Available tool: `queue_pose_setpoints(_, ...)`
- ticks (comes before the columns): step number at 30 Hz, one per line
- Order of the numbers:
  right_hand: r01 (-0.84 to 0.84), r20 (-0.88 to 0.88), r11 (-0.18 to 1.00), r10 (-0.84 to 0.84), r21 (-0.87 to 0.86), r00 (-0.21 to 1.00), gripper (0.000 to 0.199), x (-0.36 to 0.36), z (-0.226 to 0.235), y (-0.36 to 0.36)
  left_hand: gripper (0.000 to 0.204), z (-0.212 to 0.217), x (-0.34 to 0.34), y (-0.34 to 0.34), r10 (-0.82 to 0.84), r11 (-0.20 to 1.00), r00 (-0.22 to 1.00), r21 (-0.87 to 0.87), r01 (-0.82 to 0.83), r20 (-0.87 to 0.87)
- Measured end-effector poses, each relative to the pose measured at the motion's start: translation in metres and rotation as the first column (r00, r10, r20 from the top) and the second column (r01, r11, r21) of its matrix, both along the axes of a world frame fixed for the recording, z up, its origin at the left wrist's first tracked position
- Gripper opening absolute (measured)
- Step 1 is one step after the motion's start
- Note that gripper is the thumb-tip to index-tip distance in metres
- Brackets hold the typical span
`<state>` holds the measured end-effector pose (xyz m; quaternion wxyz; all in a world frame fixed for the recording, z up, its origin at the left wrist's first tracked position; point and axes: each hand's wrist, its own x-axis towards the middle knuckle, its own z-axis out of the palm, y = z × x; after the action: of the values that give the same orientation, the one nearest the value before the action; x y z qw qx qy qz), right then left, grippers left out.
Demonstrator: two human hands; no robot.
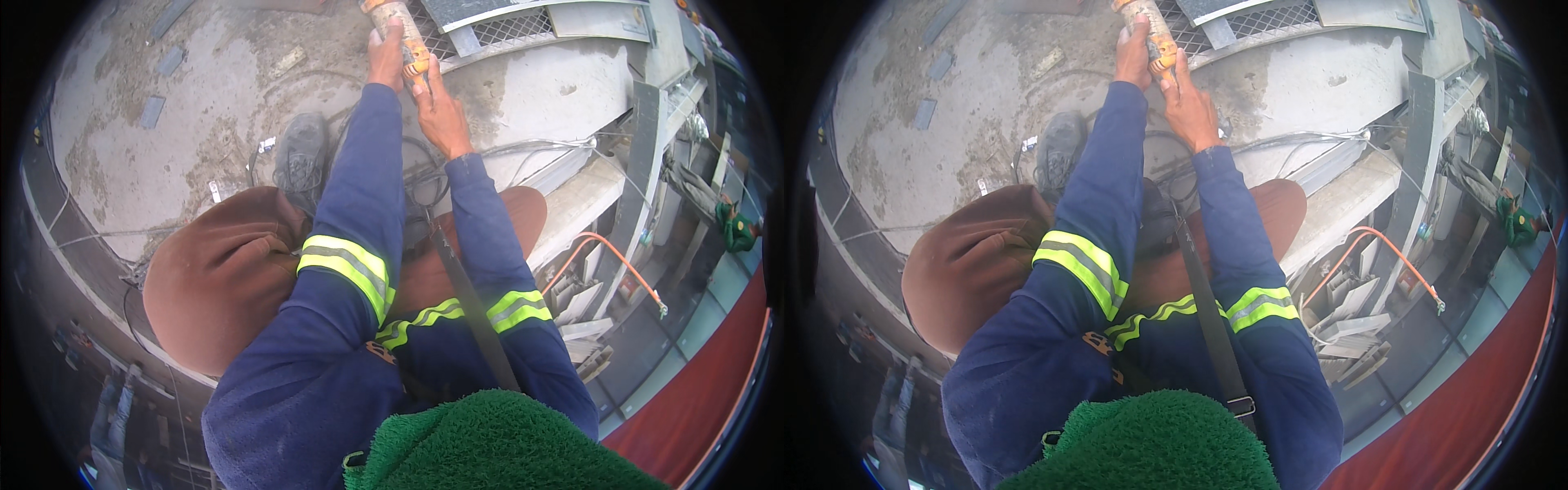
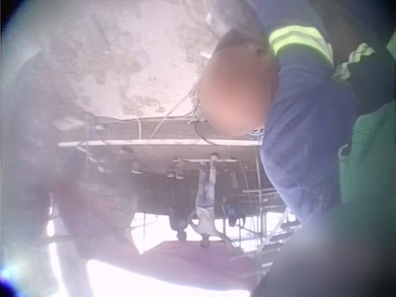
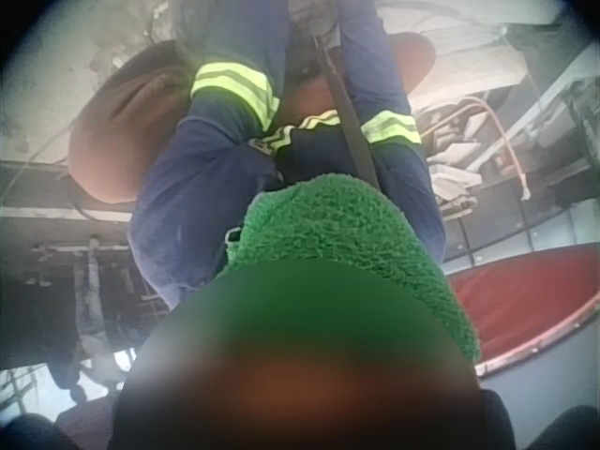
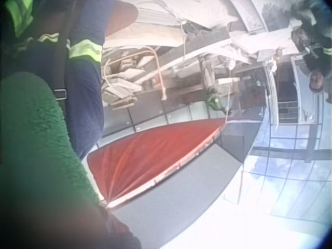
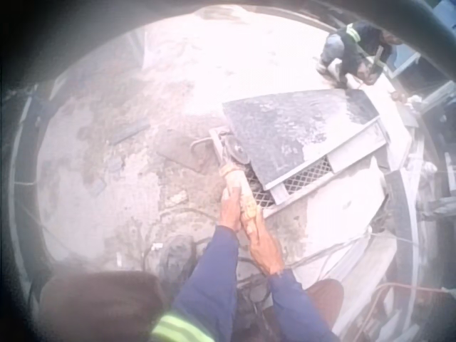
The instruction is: The person positions a metal sheet on a diamond plate surface, then uses an angle grinder to cut along its edge. After cutting, the person lifts the sheet and removes a cut strip.
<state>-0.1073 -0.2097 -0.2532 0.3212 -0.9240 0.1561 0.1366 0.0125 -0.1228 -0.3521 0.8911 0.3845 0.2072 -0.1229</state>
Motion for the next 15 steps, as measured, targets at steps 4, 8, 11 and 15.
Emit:
queue_pose_setpoints(4, 0.006, -0.024, 1.000, -0.007, -0.019, 1.000, 0.074, 0.004, -0.001, -0.001, 0.065, -0.001, 0.005, -0.003, 0.025, 1.000, 1.000, 0.008, -0.025, 0.001)
queue_pose_setpoints(8, 0.015, -0.030, 1.000, -0.015, 0.011, 0.999, 0.074, 0.019, -0.009, -0.002, 0.065, -0.003, 0.020, -0.001, 0.014, 1.000, 1.000, 0.019, -0.015, 0.002)
queue_pose_setpoints(11, 0.014, -0.039, 1.000, -0.014, -0.001, 0.999, 0.074, 0.027, -0.017, -0.004, 0.065, -0.006, 0.030, -0.003, 0.004, 1.000, 1.000, 0.028, -0.004, -0.004)
queue_pose_setpoints(15, 0.000, -0.016, 0.999, -0.001, -0.043, 1.000, 0.076, 0.027, -0.022, -0.005, 0.058, -0.013, 0.031, -0.003, -0.006, 0.999, 1.000, -0.036, 0.006, 0.007)
